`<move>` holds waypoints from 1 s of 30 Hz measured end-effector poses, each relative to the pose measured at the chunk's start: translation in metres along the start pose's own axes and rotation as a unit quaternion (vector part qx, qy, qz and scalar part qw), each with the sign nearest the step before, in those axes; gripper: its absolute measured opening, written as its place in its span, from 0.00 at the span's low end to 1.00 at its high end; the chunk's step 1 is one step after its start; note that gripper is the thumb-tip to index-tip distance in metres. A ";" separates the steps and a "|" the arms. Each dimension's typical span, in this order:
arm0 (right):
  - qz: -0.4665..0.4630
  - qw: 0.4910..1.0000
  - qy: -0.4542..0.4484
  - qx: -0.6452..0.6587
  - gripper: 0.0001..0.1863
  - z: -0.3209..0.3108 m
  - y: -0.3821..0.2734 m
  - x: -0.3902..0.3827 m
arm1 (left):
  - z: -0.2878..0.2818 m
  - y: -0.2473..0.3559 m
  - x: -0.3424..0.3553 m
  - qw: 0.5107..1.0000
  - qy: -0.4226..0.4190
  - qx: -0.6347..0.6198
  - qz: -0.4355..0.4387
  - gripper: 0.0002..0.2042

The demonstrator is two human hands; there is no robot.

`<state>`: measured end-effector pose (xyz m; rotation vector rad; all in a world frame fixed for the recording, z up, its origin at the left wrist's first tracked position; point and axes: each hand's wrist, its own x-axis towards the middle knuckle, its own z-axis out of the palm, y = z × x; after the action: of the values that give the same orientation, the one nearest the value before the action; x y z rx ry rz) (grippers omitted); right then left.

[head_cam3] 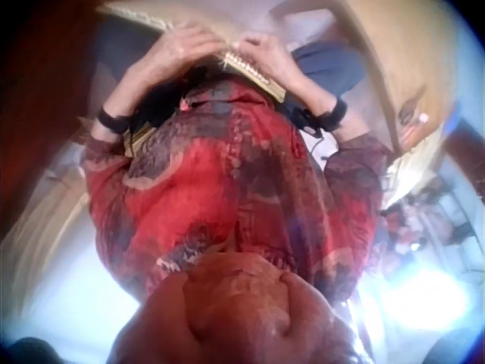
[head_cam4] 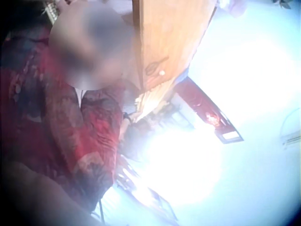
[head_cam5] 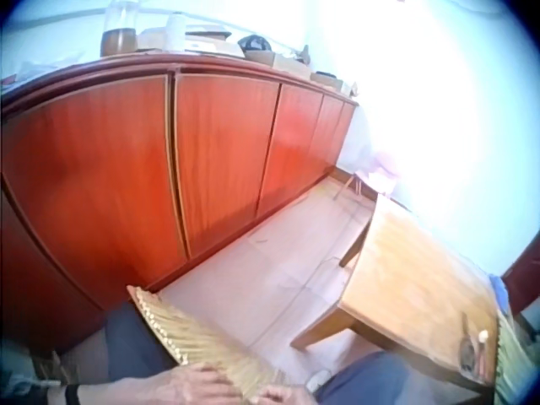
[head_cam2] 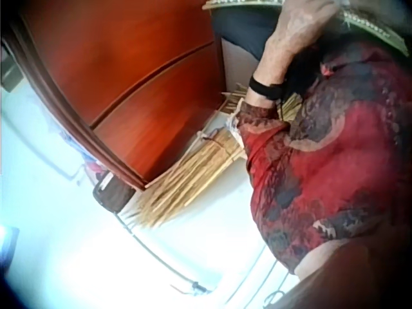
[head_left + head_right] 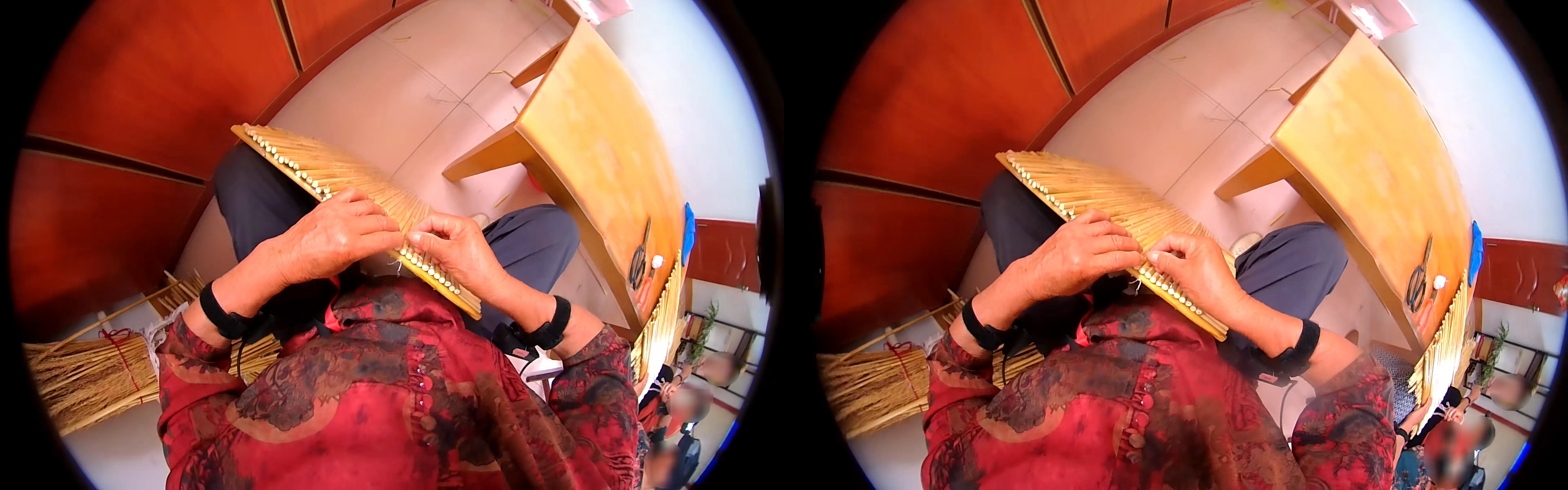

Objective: The person weaves a straw mat by hand, threading white cord through rows of dried straw stalks and securing the edges.

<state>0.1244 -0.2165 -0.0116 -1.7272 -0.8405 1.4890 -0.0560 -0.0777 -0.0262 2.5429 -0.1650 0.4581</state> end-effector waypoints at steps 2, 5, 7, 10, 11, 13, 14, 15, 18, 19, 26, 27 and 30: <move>-0.070 0.997 0.029 -0.014 0.09 0.006 0.009 0.002 | 0.004 -0.004 -0.004 0.999 0.041 -0.009 0.006 0.13; -0.040 0.999 0.026 0.014 0.08 0.006 0.014 0.010 | 0.003 -0.007 0.000 1.000 0.027 -0.009 0.013 0.12; -0.054 0.998 0.031 0.023 0.08 0.010 0.018 0.011 | 0.001 -0.010 0.000 1.000 0.011 -0.006 0.015 0.12; -0.066 0.995 0.035 0.065 0.07 0.018 0.022 0.013 | 0.004 -0.013 -0.004 1.000 0.005 -0.009 0.014 0.11; -0.082 0.994 0.046 0.061 0.07 0.019 0.023 0.013 | 0.005 -0.014 -0.005 1.000 0.017 -0.014 0.009 0.10; -0.095 0.992 0.054 0.061 0.07 0.023 0.027 0.014 | 0.006 -0.013 -0.006 1.000 0.013 -0.022 -0.001 0.09; -0.111 0.989 0.065 0.072 0.07 0.024 0.029 0.014 | 0.007 -0.012 -0.006 0.999 0.014 -0.029 -0.006 0.09; -0.127 0.985 0.076 0.083 0.07 0.025 0.031 0.014 | 0.007 -0.013 -0.006 0.999 0.014 -0.031 -0.008 0.09; -0.111 0.986 0.097 0.080 0.08 0.023 0.026 0.020 | 0.007 -0.016 -0.007 0.999 0.004 -0.038 -0.009 0.09; -0.083 0.987 0.091 0.099 0.07 0.021 0.024 0.017 | 0.008 -0.016 -0.007 0.999 0.007 -0.033 -0.006 0.09; -0.214 0.929 0.131 0.272 0.08 -0.047 -0.013 0.029 | -0.005 -0.029 -0.005 0.999 -0.041 -0.010 0.024 0.09; -0.203 0.917 0.114 0.324 0.08 -0.045 -0.015 0.026 | -0.001 -0.030 0.000 0.999 -0.025 0.004 0.036 0.10; -0.188 0.891 0.079 0.406 0.07 -0.044 -0.014 0.034 | 0.000 -0.028 0.007 1.000 -0.015 0.008 0.006 0.11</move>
<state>0.1719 -0.1848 -0.0138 -0.9668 -0.3392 1.1643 -0.0437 -0.0543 -0.0377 2.5663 -0.1887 0.4288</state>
